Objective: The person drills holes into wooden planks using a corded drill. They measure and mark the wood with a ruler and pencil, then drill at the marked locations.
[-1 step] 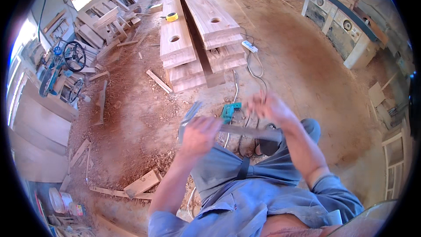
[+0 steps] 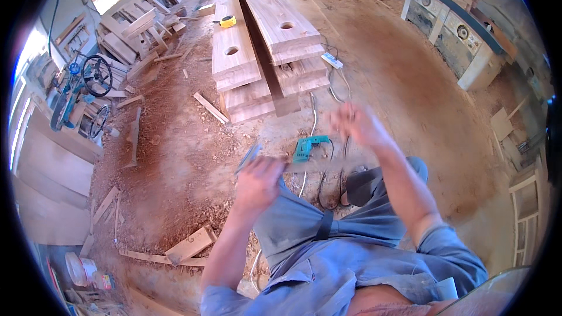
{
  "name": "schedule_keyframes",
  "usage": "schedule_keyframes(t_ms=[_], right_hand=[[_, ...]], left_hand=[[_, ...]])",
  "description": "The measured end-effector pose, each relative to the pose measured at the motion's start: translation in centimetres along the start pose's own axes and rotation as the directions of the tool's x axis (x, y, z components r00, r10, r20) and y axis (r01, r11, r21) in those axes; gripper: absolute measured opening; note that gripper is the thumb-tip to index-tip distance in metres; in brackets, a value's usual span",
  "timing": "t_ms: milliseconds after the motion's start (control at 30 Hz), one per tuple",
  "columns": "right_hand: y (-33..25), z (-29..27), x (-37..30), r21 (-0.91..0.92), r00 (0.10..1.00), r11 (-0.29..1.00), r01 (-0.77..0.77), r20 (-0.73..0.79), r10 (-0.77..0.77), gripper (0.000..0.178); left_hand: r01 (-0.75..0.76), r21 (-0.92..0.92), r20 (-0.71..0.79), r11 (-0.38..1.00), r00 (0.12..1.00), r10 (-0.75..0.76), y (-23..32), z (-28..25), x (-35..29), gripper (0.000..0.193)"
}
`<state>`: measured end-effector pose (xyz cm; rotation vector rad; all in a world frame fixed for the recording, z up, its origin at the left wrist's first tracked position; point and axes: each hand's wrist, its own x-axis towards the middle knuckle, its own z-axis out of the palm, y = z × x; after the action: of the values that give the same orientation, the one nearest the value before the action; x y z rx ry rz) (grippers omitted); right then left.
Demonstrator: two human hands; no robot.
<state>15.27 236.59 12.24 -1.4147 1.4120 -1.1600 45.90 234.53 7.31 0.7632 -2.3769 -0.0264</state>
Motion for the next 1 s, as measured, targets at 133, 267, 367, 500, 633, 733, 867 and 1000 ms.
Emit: schedule_keyframes(t_ms=[133,267,367,500,633,733,867,1000], right_hand=[[-7.6,-0.9,11.3,-0.502,0.844,0.785,0.363,-0.18,-0.505,0.021],[-9.0,-0.6,22.2,-0.693,0.851,0.637,0.338,-0.065,-0.521,0.021],[-7.3,-0.5,26.0,-0.782,0.83,0.51,0.357,0.014,-0.558,0.025],[-6.8,0.7,27.1,-0.79,0.823,0.496,0.361,0.019,-0.568,0.028],[-7.4,1.6,26.3,-0.83,0.893,0.496,0.255,0.005,-0.45,0.025],[-8.2,1.9,25.5,-0.862,0.902,0.476,0.172,-0.056,-0.428,0.02],[-8.5,2.1,22.0,-0.864,0.892,0.468,0.186,-0.051,-0.448,0.021],[-8.4,2.4,17.4,-0.872,0.877,0.436,0.222,-0.016,-0.48,0.022]], left_hand=[[0.613,-0.443,0.0,0.654,0.73,-0.684,-0.8,-2.4,-4.3,0.031],[0.631,-0.575,-0.072,0.52,0.595,-0.801,-0.2,-5.2,-5.5,0.047],[0.612,-0.638,-0.114,0.467,0.525,-0.844,0.2,-5.7,-5.5,0.049],[0.572,-0.75,-0.07,0.332,0.431,-0.9,0.1,-5.9,-4.5,0.049],[0.422,-0.896,0.049,0.141,0.408,-0.912,0.0,-5.4,-1.5,0.046],[0.317,-0.947,0.208,-0.054,0.477,-0.854,0.8,-3.6,1.0,0.039],[0.288,-0.923,0.374,-0.254,0.53,-0.761,1.5,-0.4,2.5,0.033],[0.297,-0.892,0.453,-0.341,0.577,-0.68,1.9,2.8,4.7,0.034]])
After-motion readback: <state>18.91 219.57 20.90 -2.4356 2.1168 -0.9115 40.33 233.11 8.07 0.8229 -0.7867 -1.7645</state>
